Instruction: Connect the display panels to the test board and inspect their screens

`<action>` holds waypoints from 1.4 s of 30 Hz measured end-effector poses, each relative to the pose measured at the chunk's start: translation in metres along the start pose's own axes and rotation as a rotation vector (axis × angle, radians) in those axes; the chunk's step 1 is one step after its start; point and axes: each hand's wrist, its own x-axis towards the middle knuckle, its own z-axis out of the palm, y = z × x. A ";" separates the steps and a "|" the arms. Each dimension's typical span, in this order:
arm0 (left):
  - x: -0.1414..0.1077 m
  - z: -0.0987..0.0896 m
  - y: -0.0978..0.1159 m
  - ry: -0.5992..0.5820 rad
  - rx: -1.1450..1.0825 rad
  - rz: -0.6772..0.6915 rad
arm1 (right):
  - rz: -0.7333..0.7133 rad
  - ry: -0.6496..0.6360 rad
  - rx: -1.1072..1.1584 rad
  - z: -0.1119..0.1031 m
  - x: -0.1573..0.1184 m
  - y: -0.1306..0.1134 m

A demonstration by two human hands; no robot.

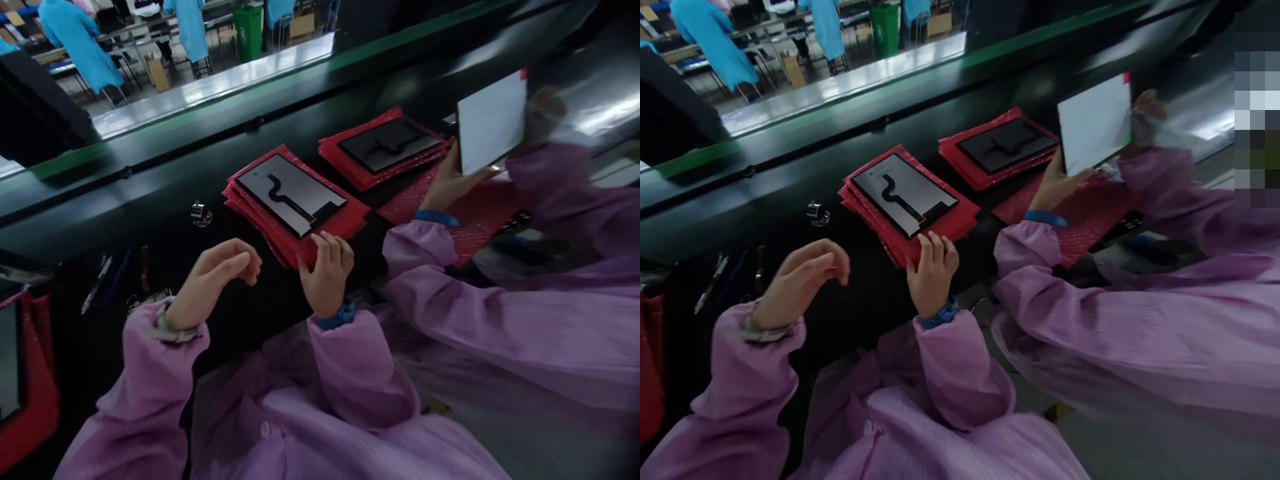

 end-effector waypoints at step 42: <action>-0.149 -0.008 -0.116 0.508 0.900 -0.037 | -0.428 -0.701 0.122 -0.016 -0.048 -0.011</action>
